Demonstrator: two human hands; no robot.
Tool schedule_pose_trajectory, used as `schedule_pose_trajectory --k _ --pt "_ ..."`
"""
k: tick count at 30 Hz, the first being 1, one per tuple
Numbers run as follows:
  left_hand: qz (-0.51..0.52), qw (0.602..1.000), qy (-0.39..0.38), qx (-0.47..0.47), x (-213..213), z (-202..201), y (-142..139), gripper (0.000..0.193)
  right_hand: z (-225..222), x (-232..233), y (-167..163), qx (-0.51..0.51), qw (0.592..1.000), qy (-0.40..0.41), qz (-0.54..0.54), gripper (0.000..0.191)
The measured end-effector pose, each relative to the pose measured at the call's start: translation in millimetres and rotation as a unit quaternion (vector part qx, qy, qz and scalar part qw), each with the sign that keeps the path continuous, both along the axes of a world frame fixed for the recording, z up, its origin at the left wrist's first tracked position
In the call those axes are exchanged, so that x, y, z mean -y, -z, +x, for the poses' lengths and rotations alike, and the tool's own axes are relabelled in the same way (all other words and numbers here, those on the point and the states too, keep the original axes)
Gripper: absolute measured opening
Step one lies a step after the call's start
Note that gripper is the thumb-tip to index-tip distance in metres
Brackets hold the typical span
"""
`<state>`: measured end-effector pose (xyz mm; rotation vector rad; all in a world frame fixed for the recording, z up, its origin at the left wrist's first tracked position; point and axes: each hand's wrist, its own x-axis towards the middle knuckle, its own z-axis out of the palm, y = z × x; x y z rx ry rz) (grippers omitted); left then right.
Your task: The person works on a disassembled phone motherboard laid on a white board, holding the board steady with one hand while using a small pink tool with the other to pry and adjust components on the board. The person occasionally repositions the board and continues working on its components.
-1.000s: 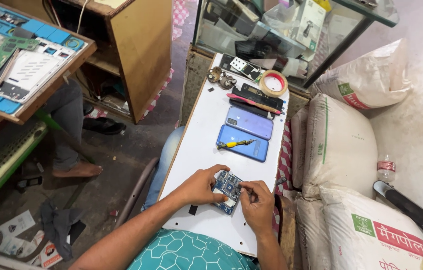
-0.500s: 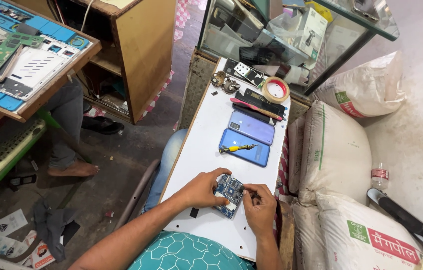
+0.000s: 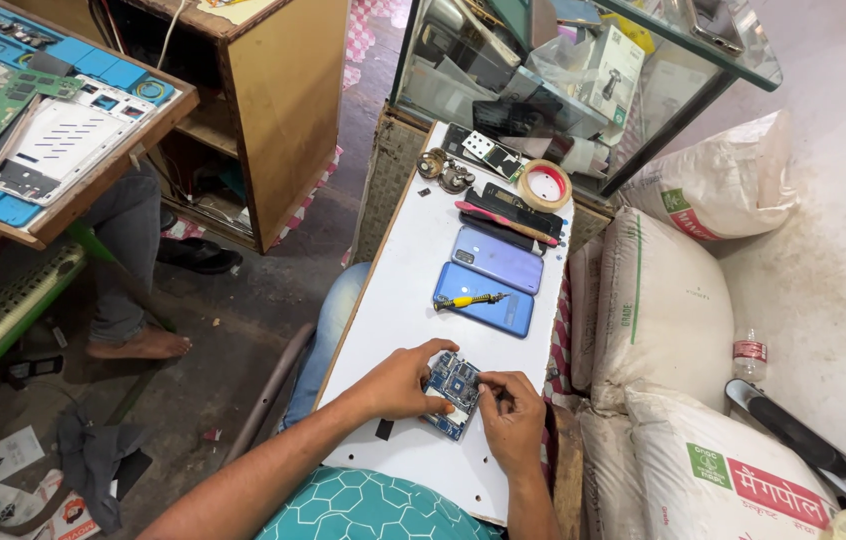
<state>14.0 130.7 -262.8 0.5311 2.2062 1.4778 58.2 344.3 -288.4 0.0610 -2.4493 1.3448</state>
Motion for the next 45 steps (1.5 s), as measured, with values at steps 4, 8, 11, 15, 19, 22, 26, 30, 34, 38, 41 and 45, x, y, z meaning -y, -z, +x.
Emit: schedule_pose_trajectory --k 4,8,11,15,19,22,26,30,34,38,41,45 --pt "0.007 1.000 0.001 -0.002 -0.2 -0.3 1.5 0.087 -0.4 -0.3 0.8 -0.009 1.000 -0.007 0.008 0.019" --pt "0.009 1.000 0.002 -0.007 -1.9 -1.7 3.9 0.084 -0.9 -2.9 2.8 -0.007 1.000 -0.004 0.006 0.017" --pt "0.003 1.000 0.002 -0.007 -2.8 -2.4 4.5 0.084 -1.4 -4.7 3.5 -0.023 1.000 -0.021 0.002 0.018" --pt "0.008 1.000 0.001 -0.005 -2.5 -2.7 4.2 0.084 -1.9 -5.1 3.3 -0.012 1.000 -0.016 0.010 0.020" --pt "-0.002 1.000 0.001 -0.008 -3.8 -1.4 3.9 0.084 -0.1 -5.6 2.8 -0.009 1.000 -0.020 0.004 0.022" --pt "-0.002 1.000 0.000 -0.006 -3.8 -1.0 3.4 0.085 -0.3 -6.0 3.5 -0.011 1.000 -0.020 0.005 0.022" --pt "-0.006 1.000 0.001 -0.007 -3.8 -0.4 2.7 0.087 -1.4 -8.8 6.8 -0.021 1.000 -0.020 0.010 0.021" --pt "-0.011 1.000 0.005 0.002 -4.9 -1.5 3.8 0.090 -2.3 -13.1 14.3 -0.009 1.000 -0.013 0.007 0.019" --pt "-0.011 1.000 0.005 0.000 -6.2 -1.7 4.5 0.088 -2.9 -14.8 19.1 -0.003 1.000 -0.013 -0.024 0.018" --pt "-0.014 1.000 0.006 0.007 -6.7 -0.9 3.7 0.087 -2.7 -13.5 15.1 0.004 0.999 -0.015 -0.031 0.025" --pt "-0.018 1.000 0.007 0.006 -6.2 -0.9 3.1 0.088 -2.2 -11.4 9.9 -0.010 1.000 -0.016 0.001 0.029" --pt "-0.016 1.000 0.007 0.005 -3.3 -1.6 3.5 0.088 -2.3 -7.2 9.6 -0.027 0.999 -0.024 0.021 0.026"
